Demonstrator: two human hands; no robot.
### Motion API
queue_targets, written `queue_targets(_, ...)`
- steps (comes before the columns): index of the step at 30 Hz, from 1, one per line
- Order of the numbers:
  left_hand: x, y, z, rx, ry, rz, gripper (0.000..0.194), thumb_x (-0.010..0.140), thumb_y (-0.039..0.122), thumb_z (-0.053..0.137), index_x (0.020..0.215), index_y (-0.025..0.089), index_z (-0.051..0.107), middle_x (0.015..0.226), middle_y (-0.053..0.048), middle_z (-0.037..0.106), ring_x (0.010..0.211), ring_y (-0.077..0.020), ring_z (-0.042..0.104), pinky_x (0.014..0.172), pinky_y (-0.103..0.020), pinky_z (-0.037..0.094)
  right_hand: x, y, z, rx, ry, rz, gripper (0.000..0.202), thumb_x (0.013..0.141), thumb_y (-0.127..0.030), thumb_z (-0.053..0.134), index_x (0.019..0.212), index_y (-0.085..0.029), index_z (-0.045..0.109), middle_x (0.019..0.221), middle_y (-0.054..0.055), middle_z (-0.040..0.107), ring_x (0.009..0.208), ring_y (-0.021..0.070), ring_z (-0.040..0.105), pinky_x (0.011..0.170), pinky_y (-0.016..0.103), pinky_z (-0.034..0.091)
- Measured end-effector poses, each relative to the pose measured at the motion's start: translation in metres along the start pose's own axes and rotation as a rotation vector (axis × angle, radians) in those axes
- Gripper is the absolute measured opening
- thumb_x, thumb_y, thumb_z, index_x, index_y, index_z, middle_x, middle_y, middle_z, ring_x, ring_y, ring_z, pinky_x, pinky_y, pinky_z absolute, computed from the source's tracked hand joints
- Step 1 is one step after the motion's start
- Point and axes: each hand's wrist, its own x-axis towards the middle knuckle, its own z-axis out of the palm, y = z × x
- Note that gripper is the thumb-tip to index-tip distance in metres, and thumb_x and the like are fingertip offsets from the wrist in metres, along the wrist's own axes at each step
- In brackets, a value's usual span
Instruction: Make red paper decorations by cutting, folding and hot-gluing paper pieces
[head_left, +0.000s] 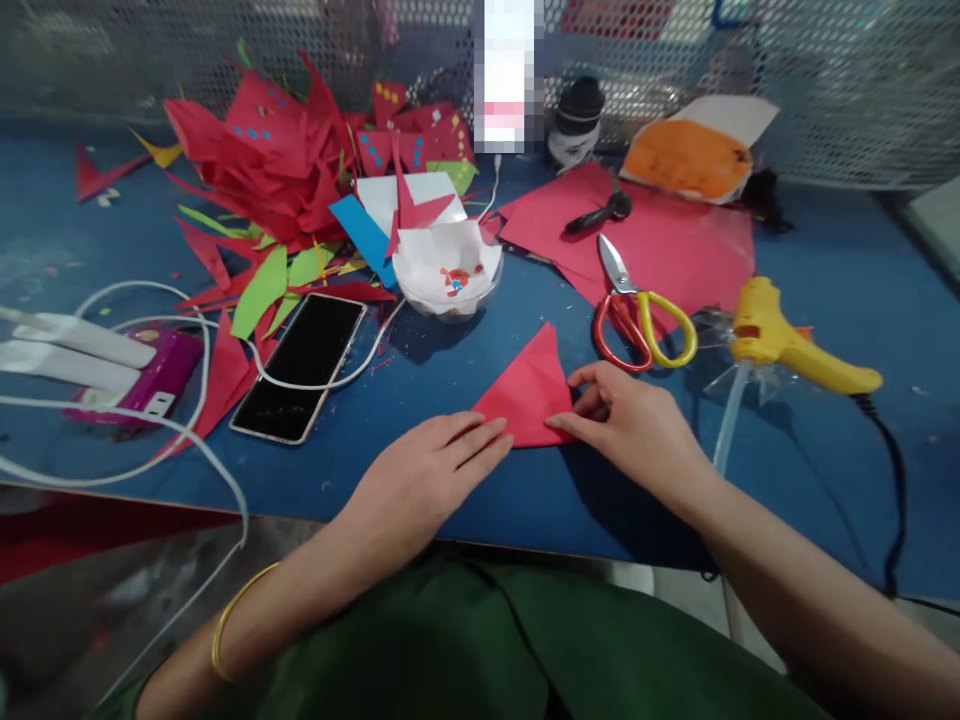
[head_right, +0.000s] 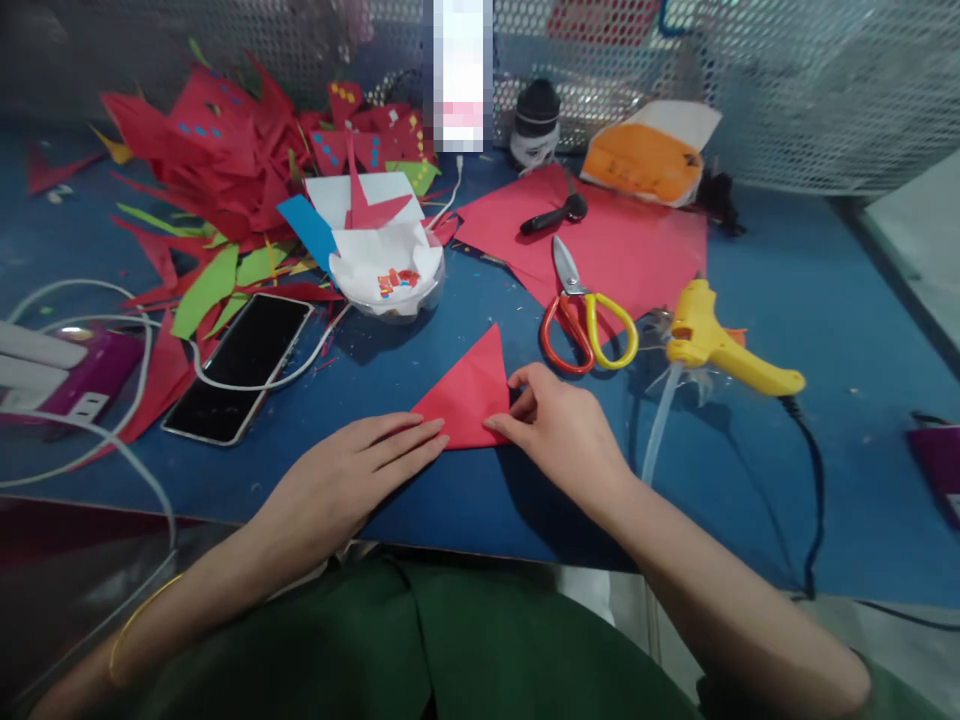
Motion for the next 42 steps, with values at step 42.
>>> queue_targets(42,0.013,0.044,0.018,0.172,0.034,-0.156,0.049,0.098,0.036,0.049,0.14,0.013,0.054,0.145,-0.018,0.053,0.126,-0.0354,0.053,0.101,-0.049,0.047,-0.028,0.008,-0.025,-0.159,0.227,-0.274,0.025,0.089,-0.029,0.058,0.111,-0.018,0.06,0.098,0.009,0.075,0.089,0.025,0.071,0.08,0.041,0.055)
